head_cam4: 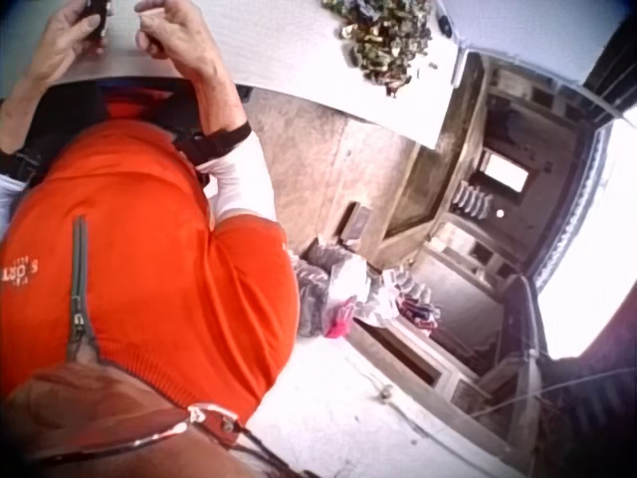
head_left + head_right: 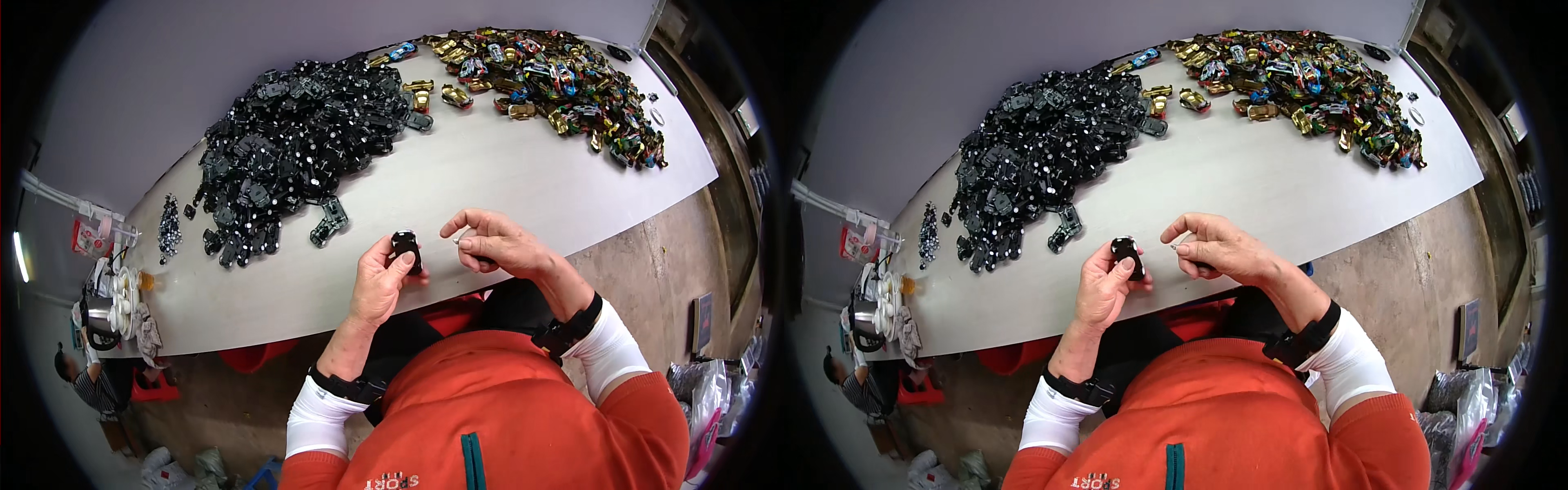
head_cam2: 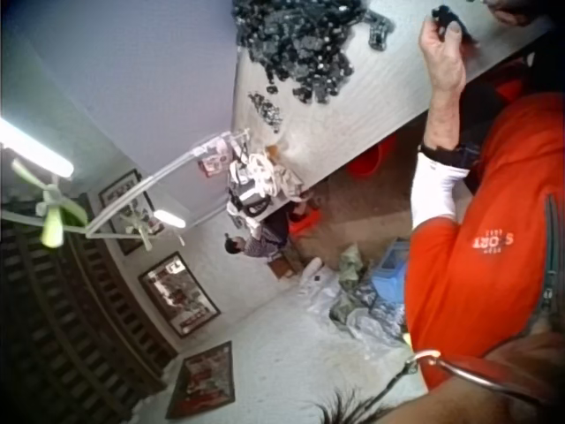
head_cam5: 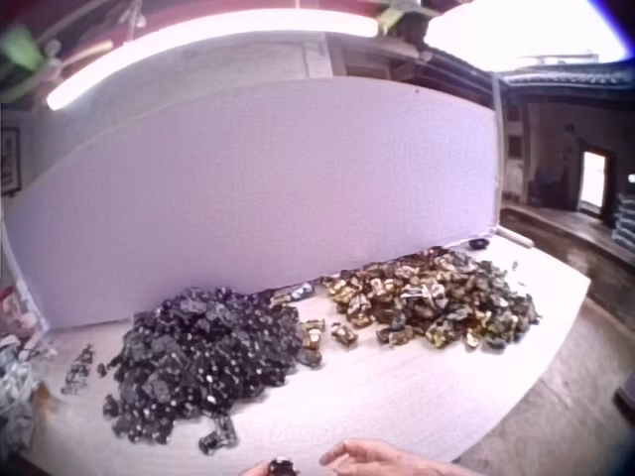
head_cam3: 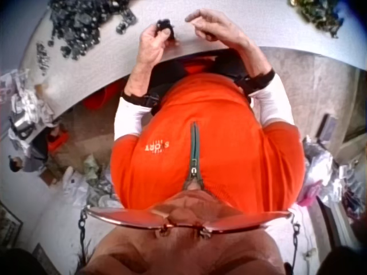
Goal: The person assembles small toy cars by hand at a white table. They pick up a black car chassis and a colored body, fit the two parts together, and place the completed car on the table. This process is repeated continuously with different colored bodies.
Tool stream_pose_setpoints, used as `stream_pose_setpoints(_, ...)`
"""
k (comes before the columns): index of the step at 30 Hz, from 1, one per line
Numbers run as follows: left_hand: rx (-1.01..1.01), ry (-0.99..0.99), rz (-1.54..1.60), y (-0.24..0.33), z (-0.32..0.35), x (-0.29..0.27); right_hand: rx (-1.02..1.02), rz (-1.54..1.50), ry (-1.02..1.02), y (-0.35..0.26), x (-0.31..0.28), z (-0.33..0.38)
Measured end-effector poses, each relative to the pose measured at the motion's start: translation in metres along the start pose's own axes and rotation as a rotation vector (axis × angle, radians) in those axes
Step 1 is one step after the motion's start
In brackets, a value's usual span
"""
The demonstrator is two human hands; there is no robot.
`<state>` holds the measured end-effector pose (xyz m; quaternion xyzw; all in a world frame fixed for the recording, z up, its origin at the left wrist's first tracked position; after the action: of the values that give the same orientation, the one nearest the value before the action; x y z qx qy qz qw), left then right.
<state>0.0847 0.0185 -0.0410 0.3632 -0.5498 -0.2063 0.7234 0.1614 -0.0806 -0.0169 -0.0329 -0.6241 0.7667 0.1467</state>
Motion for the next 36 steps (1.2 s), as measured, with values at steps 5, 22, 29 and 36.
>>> stream_pose_setpoints(5, -0.146, -0.126, -0.339, -0.01, 0.006, 0.001, 0.017, 0.051, -0.171, 0.003, 0.024, -0.004)
stream_pose_setpoints(22, -0.105, -0.221, -0.462, -0.011, 0.005, 0.012, 0.018, 0.147, -0.178, 0.005, 0.027, -0.005)
stream_pose_setpoints(29, -0.081, -0.081, -0.46, -0.005, 0.007, 0.009, -0.075, 0.251, -0.015, 0.0, 0.018, -0.014)
stream_pose_setpoints(36, -0.113, -0.005, -0.432, -0.01, 0.007, 0.003, -0.082, 0.327, 0.053, 0.002, 0.015, -0.015)
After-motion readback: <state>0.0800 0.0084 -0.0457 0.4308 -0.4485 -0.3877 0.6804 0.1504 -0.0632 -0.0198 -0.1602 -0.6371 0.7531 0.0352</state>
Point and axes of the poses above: each hand's wrist, its own z-axis away from the middle knuckle, its own x-axis out of the palm, y = z × x, the point moved 10 cm from there along -z, towards the middle knuckle, and after that the axes turned 10 degrees about z, right-handed, at the moved point
